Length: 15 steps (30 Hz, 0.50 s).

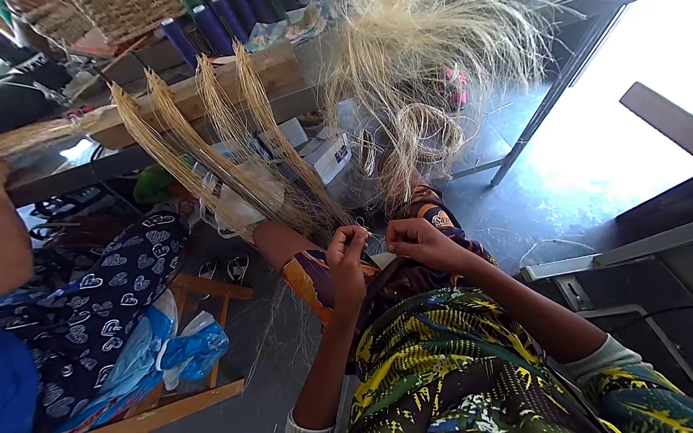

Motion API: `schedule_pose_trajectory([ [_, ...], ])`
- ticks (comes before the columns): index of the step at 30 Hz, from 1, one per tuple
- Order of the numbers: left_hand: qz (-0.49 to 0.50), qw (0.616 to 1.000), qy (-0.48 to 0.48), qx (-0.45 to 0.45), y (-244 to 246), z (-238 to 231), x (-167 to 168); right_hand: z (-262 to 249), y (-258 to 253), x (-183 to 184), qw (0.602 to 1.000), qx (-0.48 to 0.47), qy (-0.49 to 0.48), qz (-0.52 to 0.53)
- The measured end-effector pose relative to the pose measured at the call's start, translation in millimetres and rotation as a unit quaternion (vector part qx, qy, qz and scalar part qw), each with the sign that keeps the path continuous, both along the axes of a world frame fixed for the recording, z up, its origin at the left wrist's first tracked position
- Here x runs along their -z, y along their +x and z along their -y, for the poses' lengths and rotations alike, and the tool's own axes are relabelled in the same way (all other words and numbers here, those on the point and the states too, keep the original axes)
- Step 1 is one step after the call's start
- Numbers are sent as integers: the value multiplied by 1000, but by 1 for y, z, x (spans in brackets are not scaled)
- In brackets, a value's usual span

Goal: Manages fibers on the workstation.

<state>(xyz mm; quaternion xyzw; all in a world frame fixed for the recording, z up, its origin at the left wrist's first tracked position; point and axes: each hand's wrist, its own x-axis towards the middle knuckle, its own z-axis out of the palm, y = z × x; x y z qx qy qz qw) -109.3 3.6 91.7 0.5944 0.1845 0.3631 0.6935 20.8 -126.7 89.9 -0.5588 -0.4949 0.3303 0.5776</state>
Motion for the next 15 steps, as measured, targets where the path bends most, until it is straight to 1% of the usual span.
schedule_pose_trajectory([
  [9, 14, 1000, -26, 0, 1, 1, 2, 0, 0, 1, 999, -31, 1, 37],
  [11, 10, 1000, -18, 18, 0, 0, 1, 0, 3, 1, 995, -27, -10, 92],
  [13, -7, 999, -3, 45, -1, -2, 0, 0, 7, -3, 985, -15, -48, 162],
  [15, -19, 997, 4, 73, -3, -3, -1, 0, 12, -1, 981, 1, -43, 190],
])
